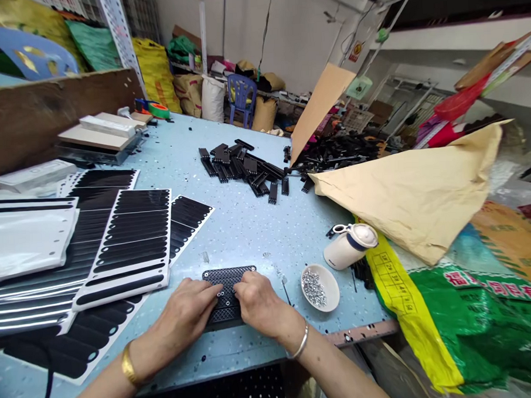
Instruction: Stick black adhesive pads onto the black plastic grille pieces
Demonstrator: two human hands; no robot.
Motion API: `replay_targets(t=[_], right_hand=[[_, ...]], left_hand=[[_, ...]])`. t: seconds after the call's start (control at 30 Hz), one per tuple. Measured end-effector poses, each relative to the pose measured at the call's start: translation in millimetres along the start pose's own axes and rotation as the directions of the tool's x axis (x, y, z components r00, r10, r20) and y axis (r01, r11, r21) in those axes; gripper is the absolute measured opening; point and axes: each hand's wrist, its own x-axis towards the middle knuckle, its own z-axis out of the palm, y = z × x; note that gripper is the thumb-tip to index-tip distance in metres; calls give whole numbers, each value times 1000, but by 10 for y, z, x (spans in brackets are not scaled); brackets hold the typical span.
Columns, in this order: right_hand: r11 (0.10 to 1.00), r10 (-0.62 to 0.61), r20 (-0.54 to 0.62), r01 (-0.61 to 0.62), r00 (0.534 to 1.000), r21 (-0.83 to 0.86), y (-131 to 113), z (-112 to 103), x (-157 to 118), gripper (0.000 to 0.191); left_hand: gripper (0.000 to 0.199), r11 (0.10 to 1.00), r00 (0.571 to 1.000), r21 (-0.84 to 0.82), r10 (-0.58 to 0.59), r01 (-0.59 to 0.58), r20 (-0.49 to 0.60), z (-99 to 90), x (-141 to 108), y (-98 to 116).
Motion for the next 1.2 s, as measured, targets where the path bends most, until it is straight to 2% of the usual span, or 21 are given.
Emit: replay_targets(t=[0.07,0.13,0.33,0.5,0.6,0.7,0.8,0.9,0.97,1.03,1.13,1.2], right_hand=[[999,-39,73,41,997,-33,16,7,55,23],[997,-64,101,68,993,-41,51,17,82,24],[993,-109,119,112,987,-22,97,49,157,24],[998,-61,40,62,997,-20,50,-14,113,21],[998,51,-102,-53,994,-19,202,-196,-110,23],[978,190,-329,-208,925,-19,553,-438,-484,19],[948,252,-410,-309,877,-77,923,-609,-869,21],[930,280,-424,-352,861,-101,1099,-617,-1084,23],[932,282,-427,-351,859,-91,1049,-533,-1080,24],[944,265,-421,-322,867,-69,861,-409,-965,23],[978,191,-334,-206,923,-11,413,-221,-664,20],[994,111,-199,-105,974,40,115,-114,-438,19]], left_hand=[[23,997,990,79,-36,26,135,32,132,31],[21,994,977,104,-46,24,210,35,228,39],[22,995,945,84,22,-52,326,20,331,-9],[23,996,930,64,37,-65,367,45,341,-43],[25,996,929,48,54,-77,367,3,353,-30],[28,995,933,37,79,-98,352,-51,348,-8],[31,995,943,19,87,-98,320,-40,322,-38],[32,996,955,-21,89,-87,283,33,319,-118],[29,997,959,-41,80,-72,272,61,341,-172],[25,998,960,-44,50,-39,274,39,375,-217],[23,999,964,-22,-34,41,263,-70,416,-256],[22,996,965,-9,-86,91,247,-144,420,-253]])
